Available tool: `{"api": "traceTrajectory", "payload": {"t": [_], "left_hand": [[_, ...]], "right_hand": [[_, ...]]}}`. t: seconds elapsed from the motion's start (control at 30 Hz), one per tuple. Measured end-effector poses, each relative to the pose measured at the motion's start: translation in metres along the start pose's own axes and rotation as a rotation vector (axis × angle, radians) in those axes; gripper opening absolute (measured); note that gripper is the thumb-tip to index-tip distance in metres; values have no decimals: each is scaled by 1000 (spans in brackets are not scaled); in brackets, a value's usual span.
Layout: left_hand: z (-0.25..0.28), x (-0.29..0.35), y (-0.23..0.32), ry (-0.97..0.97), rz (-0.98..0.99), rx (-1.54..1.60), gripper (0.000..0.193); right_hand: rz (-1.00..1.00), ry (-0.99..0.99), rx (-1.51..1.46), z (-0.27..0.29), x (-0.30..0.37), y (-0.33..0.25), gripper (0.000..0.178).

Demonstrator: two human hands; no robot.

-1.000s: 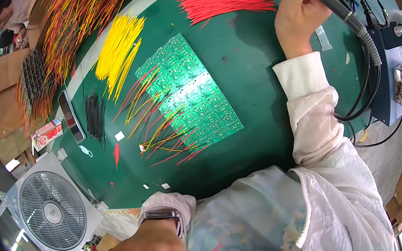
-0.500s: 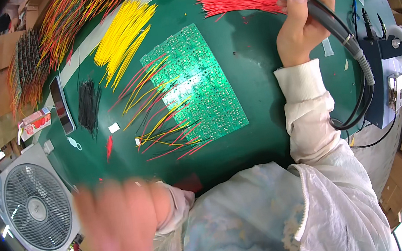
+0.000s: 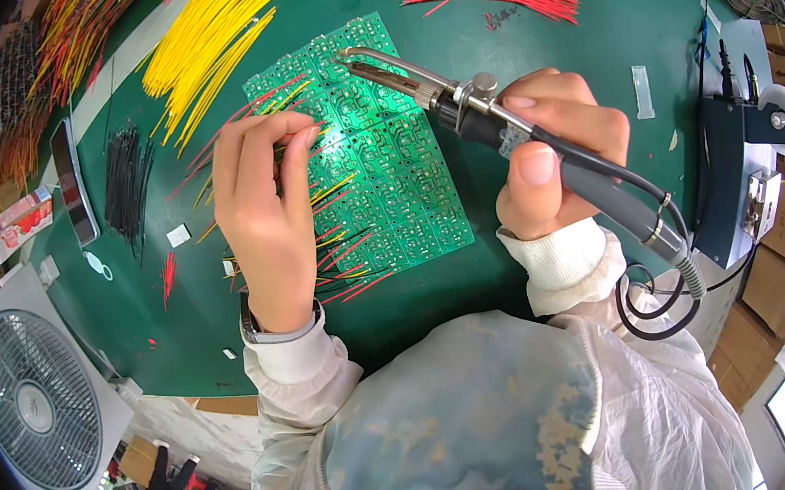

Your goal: The person attaches wires onto a circuit board by soldering them individually using a soldering iron.

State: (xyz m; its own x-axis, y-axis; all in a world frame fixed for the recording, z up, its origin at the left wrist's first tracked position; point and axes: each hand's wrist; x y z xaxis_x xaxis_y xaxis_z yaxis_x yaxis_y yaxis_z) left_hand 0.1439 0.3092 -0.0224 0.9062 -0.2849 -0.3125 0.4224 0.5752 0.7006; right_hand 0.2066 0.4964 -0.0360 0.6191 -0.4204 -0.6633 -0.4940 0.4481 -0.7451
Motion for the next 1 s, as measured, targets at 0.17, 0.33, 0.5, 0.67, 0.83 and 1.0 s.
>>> {"api": "traceTrajectory", "payload": {"t": [0.17,0.33,0.5,0.67,0.83,1.0], "left_hand": [[-4,3,-3,28,54,12,16],[-6,2,-5,26,63,25,16],[-7,1,-5,33,47,23,18],[-5,0,-5,33,13,-47,12],[-6,0,-5,32,10,-50,12],[-7,0,-5,33,25,-2,24]], "right_hand": [[-42,-95,-66,8,2,-3,39],[-18,-160,-134,11,4,-2,37],[-28,-188,-147,13,5,-4,37],[-34,-200,-176,11,7,-3,37],[-5,-207,-203,10,6,-1,36],[4,-244,-177,12,4,-1,37]]}}
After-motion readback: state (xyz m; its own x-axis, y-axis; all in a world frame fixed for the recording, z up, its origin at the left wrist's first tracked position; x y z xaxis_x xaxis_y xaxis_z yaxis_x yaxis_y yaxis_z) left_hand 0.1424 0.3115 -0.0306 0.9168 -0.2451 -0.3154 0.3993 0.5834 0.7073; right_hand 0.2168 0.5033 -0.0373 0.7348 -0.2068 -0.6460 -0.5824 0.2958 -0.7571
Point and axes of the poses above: each hand's wrist, its own x-axis away from the middle knuckle, its own z-axis out of the back of the hand, y = z × x, and after that the axes turned 4 degrees about z, right-handed
